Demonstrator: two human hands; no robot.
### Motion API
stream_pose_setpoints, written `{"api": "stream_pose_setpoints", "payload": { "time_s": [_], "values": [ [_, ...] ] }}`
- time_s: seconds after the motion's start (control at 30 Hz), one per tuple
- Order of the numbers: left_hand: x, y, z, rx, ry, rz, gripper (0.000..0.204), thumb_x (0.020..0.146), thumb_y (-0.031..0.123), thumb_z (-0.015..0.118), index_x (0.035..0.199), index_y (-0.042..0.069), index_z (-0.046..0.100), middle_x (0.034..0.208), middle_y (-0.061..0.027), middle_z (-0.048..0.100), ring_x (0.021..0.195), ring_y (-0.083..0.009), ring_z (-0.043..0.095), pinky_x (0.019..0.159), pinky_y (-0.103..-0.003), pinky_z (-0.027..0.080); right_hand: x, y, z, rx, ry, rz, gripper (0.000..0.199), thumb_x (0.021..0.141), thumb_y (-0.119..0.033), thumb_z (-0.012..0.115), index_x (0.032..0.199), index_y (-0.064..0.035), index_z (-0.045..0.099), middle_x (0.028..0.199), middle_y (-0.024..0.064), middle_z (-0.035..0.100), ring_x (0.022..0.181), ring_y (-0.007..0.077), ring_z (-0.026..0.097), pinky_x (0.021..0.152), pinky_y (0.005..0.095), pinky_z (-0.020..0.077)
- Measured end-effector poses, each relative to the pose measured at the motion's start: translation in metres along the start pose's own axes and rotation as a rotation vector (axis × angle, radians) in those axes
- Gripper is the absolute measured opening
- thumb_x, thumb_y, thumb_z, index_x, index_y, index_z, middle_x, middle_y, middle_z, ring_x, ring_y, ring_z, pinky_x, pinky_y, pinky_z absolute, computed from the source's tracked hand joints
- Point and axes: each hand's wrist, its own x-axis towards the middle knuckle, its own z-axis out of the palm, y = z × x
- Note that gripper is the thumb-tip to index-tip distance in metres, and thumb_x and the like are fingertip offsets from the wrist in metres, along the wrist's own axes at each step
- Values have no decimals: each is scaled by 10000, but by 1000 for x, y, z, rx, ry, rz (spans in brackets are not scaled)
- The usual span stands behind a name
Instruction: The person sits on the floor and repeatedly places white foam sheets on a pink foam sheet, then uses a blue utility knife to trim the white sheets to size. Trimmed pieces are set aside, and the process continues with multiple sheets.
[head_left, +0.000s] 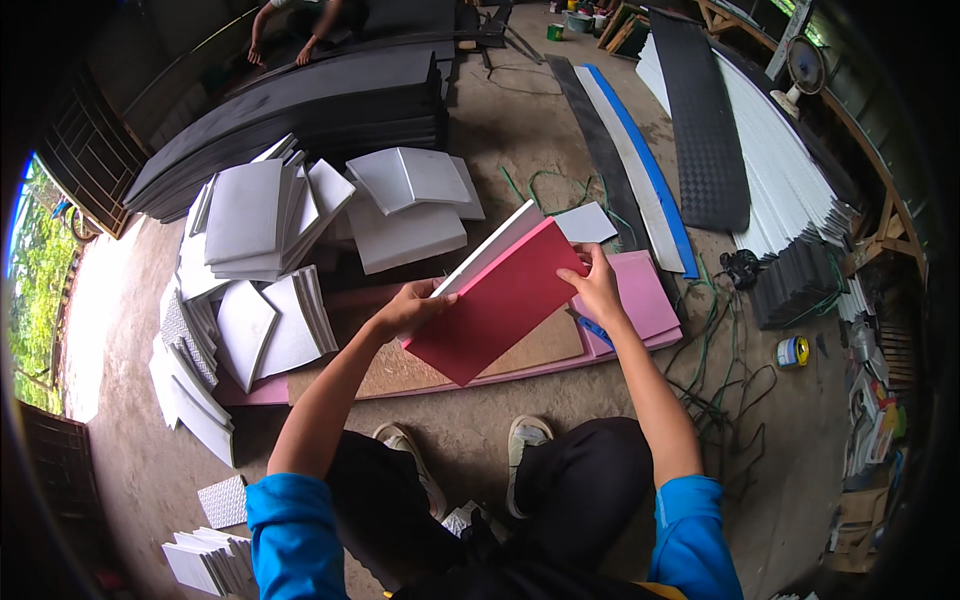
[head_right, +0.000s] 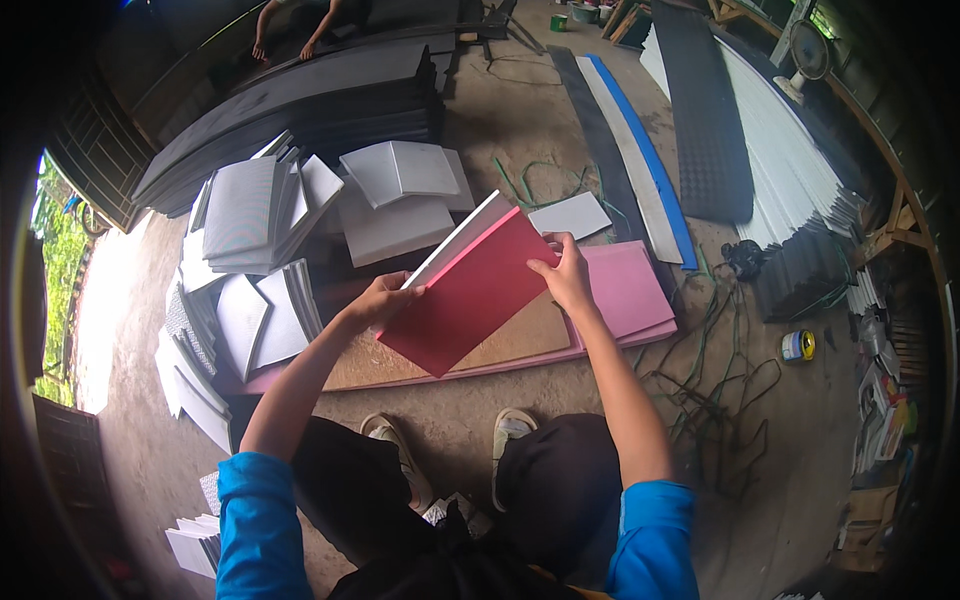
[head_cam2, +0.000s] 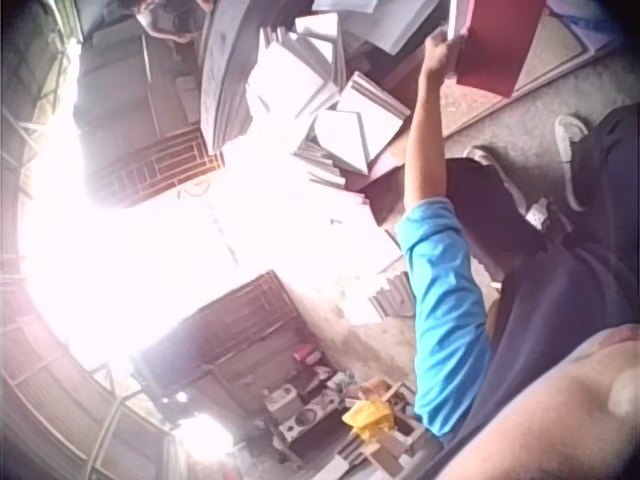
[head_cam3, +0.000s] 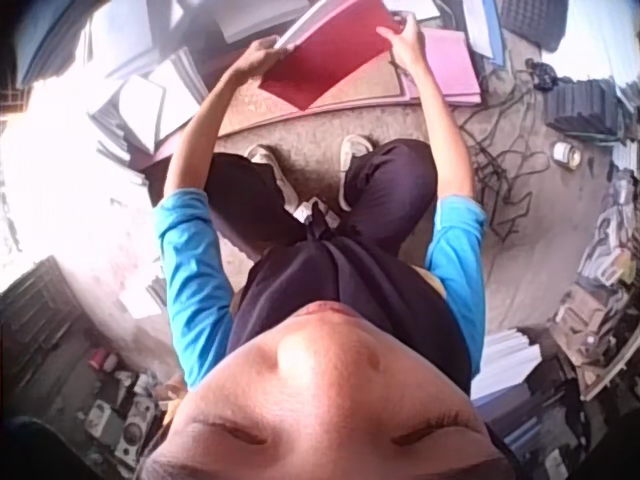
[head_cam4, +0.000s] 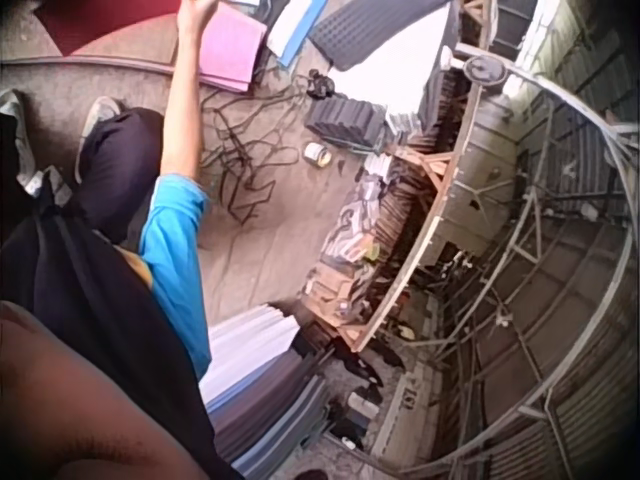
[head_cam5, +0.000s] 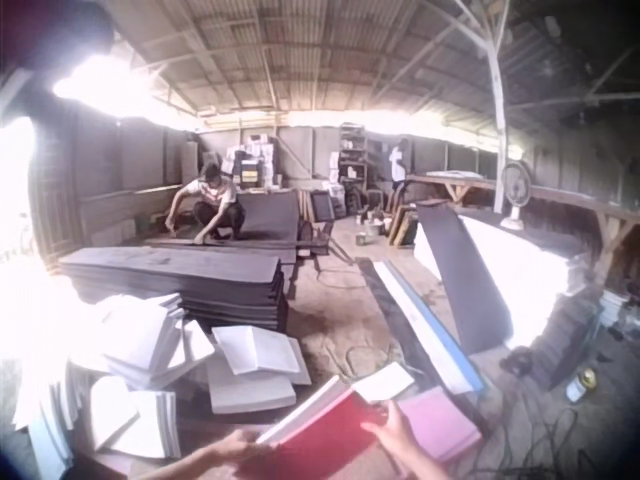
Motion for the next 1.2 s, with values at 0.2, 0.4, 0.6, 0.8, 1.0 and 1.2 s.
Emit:
{"api": "stream_pose_setpoints", "payload": {
  "time_s": [0.2, 0.4, 0.6, 0.8, 1.0, 1.2],
  "values": [
    [-10, -28, -62, 491, 659, -3, 396, 814, 365, 655, 855, -6, 525, 706, -101, 595, 634, -164, 573, 592, -303, 447, 9, 47, -23, 257, 271, 270, 332, 804, -15, 629, 1098, 25, 480, 1032, 132, 608, 948, 198, 589, 814, 291, 468],
    [-39, -62, -88, 638, 827, -175, 388, 844, 337, 602, 1026, -4, 559, 870, -186, 640, 826, -334, 628, 713, -396, 472, -36, 162, 28, 865, 588, 981, 256, 839, -8, 584, 1089, 15, 534, 1015, 105, 590, 998, 203, 555, 884, 411, 454],
    [-57, -73, -75, 392, 884, -55, 317, 906, 230, 538, 1147, 23, 534, 844, -154, 639, 763, -214, 620, 695, -331, 474, -40, 154, 69, -345, 459, 1196, 370, 860, -56, 533, 1206, 17, 424, 1206, 152, 425, 1012, 236, 522, 815, 386, 468],
    [-85, -65, -60, -200, 937, -2, 495, 944, 129, 466, 1390, 121, 251, 979, -117, 598, 863, -129, 549, 768, -279, 454, -4, 52, 128, 246, -276, 475, 479, 924, -266, 487, 1327, -74, 313, 1321, 182, 351, 1127, 283, 472, 874, 411, 432],
    [-146, -53, -55, -336, 937, 418, 763, 879, -16, 510, 1453, 175, 45, 1265, -157, 442, 1072, -169, 502, 880, -315, 437, -5, -86, 258, 169, -957, 88, 581, 891, -122, 531, 1393, -87, 241, 1183, 132, 497, 994, 192, 552, 782, 315, 500],
    [-277, -97, -42, -476, 1324, 287, 878, 822, 76, 637, 1452, 205, 39, 1300, -200, 373, 1031, -212, 555, 803, -318, 510, -76, -193, 343, 186, -1056, -131, 424, 851, -19, 533, 1259, -132, 507, 1011, 115, 622, 836, 143, 598, 653, 261, 492]
  ]
}}
